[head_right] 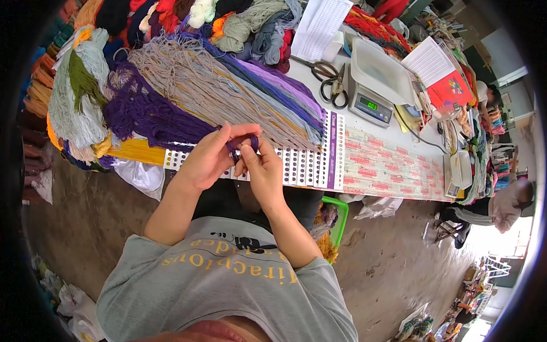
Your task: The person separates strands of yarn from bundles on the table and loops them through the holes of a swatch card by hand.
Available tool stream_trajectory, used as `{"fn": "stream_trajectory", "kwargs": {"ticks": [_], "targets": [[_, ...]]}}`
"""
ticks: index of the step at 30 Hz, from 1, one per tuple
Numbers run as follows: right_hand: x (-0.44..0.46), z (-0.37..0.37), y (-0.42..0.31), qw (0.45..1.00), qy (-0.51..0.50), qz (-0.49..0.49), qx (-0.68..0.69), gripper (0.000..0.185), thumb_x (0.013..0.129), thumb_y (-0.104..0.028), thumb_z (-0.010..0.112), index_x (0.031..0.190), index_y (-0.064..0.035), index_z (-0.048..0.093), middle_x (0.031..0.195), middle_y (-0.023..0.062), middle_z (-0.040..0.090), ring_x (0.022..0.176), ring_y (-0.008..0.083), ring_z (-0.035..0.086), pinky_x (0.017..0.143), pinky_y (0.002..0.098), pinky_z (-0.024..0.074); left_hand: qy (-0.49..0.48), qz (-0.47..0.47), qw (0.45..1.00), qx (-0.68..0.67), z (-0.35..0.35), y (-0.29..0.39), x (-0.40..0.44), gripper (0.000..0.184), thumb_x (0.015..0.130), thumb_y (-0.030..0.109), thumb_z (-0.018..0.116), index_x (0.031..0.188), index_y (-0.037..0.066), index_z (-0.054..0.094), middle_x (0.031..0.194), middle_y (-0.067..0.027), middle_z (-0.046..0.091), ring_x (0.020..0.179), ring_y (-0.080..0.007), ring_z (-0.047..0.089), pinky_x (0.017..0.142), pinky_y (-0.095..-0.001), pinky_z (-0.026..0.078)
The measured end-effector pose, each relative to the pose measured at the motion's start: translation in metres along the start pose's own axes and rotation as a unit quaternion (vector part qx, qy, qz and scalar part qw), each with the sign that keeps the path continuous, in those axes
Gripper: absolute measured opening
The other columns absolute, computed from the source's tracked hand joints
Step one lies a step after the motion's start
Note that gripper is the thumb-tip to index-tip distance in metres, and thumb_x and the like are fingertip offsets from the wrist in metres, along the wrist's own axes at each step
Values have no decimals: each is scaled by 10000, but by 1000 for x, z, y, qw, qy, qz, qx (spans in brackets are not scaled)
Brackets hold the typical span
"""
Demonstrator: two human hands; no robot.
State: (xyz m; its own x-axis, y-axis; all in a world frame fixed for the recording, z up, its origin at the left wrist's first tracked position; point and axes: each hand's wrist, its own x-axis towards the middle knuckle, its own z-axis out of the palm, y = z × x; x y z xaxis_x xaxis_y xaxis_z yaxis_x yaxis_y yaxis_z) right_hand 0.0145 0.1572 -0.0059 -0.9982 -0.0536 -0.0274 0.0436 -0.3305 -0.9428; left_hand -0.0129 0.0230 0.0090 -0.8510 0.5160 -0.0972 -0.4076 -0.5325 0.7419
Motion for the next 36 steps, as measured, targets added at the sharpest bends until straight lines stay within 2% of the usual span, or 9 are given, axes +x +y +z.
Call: {"fn": "stream_trajectory", "kwargs": {"ticks": [9,17,19,23,25,27,29,31,36], "targets": [[-1,-1,-1,994,-10,-21,-106,125,920,-101,537,974,12,534,750,5,521,538,56,473,499,184,381,-1,2,995,100,4,-6,-1,516,972,418,353,1259,13,494,1018,-52,555,811,-121,535,598,-245,452],[-4,6,-5,999,37,-21,22,139,949,-148,472,970,-14,503,776,52,559,564,117,532,513,226,430,17,18,1000,-7,2,-2,0,499,966,417,373,1228,19,522,1076,-81,567,862,-141,557,632,-277,479],[-4,-2,-8,998,2,26,59,148,948,-157,473,935,-11,497,716,60,543,534,137,529,517,253,434,115,21,993,10,3,6,-1,495,958,427,390,1179,14,549,1072,-79,575,887,-136,555,653,-288,483],[-9,-23,-19,959,-129,78,-242,148,901,-120,556,844,17,566,659,27,543,535,74,482,506,212,381,165,79,968,169,-15,31,-8,510,961,440,382,998,-1,635,719,21,493,461,-24,321,413,-171,236],[-9,-31,-31,967,-44,18,-249,149,901,-118,553,851,21,572,663,34,553,550,80,511,535,208,417,116,80,952,273,-37,46,-14,613,963,499,302,833,12,651,461,59,344,394,-31,256,396,-202,164],[1,-70,-43,991,26,-12,-129,172,923,-146,513,837,-9,570,646,46,555,548,108,548,509,224,460,140,34,955,259,-62,72,-30,620,959,508,311,740,27,635,455,64,308,409,-39,246,411,-211,181],[10,-104,-68,987,116,-57,-96,212,941,-180,493,796,-35,546,599,19,493,485,89,461,435,202,380,153,27,988,-13,-110,98,-37,491,920,513,417,634,119,481,467,80,248,383,-33,242,355,-208,154],[20,-151,-81,986,144,-87,-21,213,953,-203,472,832,-39,534,582,-20,402,457,73,318,418,192,272,235,90,965,-71,-146,134,-53,357,908,443,503,683,168,467,512,85,251,383,-29,203,362,-205,160],[29,-267,-109,977,199,-78,30,192,953,-195,482,849,-45,542,594,-19,436,470,76,362,431,202,308,269,232,931,-82,-227,204,-98,224,939,315,492,860,111,538,565,75,301,410,-29,197,371,-197,161]]}}
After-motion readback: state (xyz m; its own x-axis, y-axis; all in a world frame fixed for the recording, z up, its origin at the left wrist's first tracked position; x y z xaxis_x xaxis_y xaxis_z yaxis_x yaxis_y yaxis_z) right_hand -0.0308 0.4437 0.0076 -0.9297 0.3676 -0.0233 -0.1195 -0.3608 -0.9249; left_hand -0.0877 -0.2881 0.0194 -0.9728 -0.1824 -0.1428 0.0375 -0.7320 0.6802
